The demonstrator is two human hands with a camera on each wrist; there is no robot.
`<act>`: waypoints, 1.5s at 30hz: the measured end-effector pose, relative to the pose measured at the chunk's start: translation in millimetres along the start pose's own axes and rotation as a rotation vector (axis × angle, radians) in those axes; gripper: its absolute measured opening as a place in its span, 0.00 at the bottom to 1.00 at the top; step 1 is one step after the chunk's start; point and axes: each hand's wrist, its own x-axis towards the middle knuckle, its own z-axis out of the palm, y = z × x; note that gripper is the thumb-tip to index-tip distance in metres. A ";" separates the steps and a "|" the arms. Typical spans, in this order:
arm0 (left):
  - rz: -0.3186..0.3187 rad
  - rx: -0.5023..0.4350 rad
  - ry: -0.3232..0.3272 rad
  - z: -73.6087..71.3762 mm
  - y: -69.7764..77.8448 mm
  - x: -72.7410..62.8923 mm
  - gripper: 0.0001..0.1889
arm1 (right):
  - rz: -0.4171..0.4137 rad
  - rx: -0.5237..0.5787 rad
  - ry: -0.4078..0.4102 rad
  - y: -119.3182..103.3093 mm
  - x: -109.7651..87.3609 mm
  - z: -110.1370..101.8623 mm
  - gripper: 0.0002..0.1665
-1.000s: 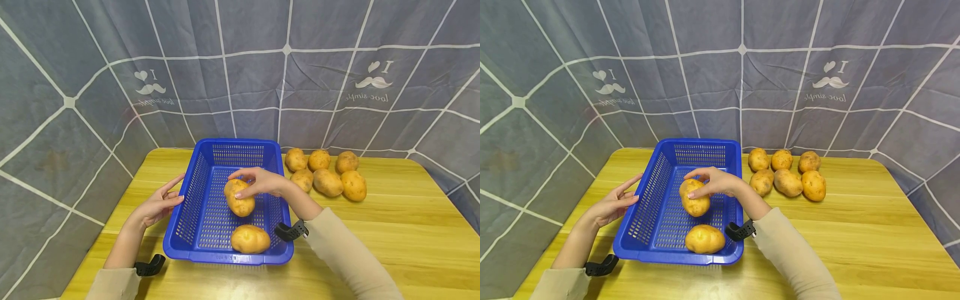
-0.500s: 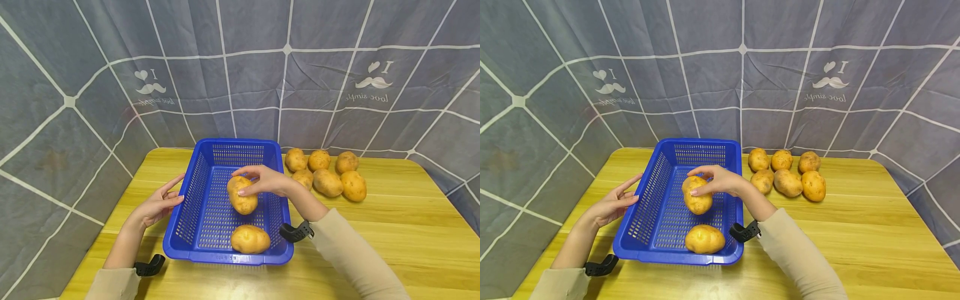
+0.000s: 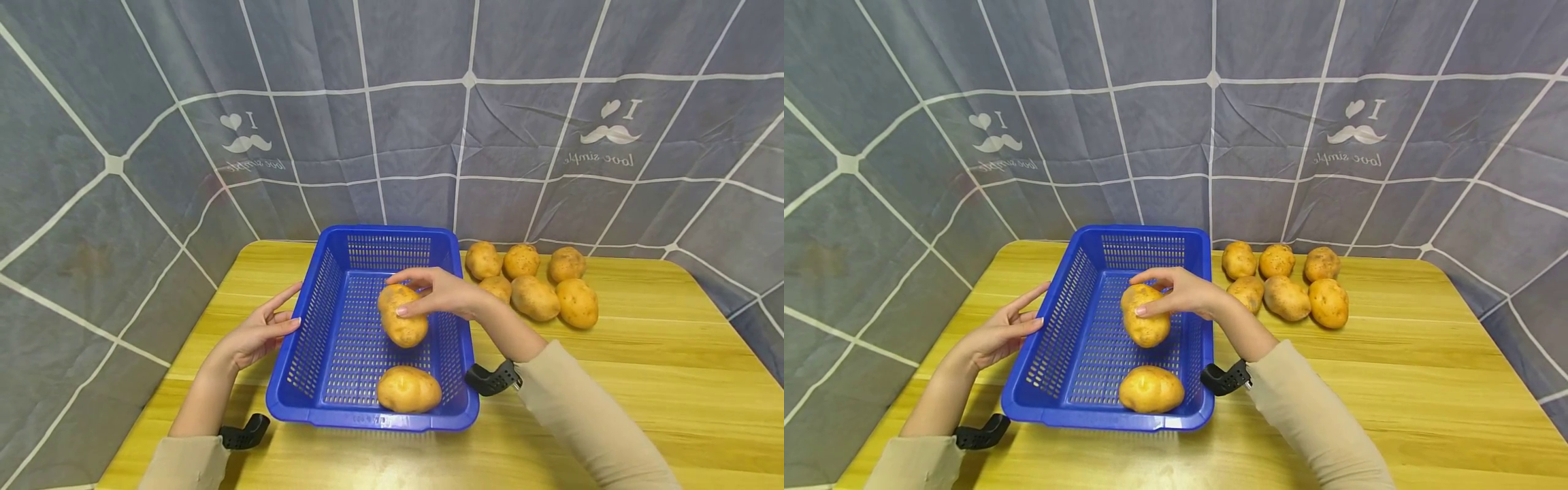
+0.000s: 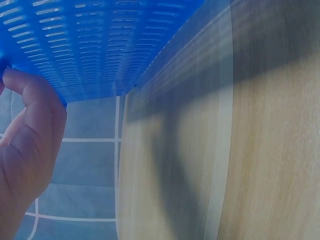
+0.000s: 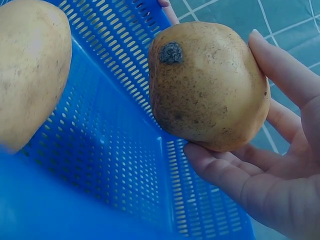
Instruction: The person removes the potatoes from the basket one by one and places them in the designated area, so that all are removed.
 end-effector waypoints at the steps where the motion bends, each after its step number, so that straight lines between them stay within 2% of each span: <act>1: 0.000 -0.001 0.000 0.1 0.0 0.2 0.41 | 0.001 -0.006 0.003 0.4 -0.7 -0.9 0.31; 16: 0.004 0.006 0.001 0.1 1.1 2.6 0.41 | 0.032 -0.029 0.037 -3.1 -17.2 -14.2 0.31; 30: 0.003 0.014 0.004 -1.0 -0.9 0.2 0.41 | 0.015 -0.003 0.043 -1.9 -34.9 -20.4 0.34; 45: 0.003 0.009 0.005 -1.0 -0.9 -0.7 0.41 | 0.042 0.010 0.063 0.2 -48.2 -27.2 0.36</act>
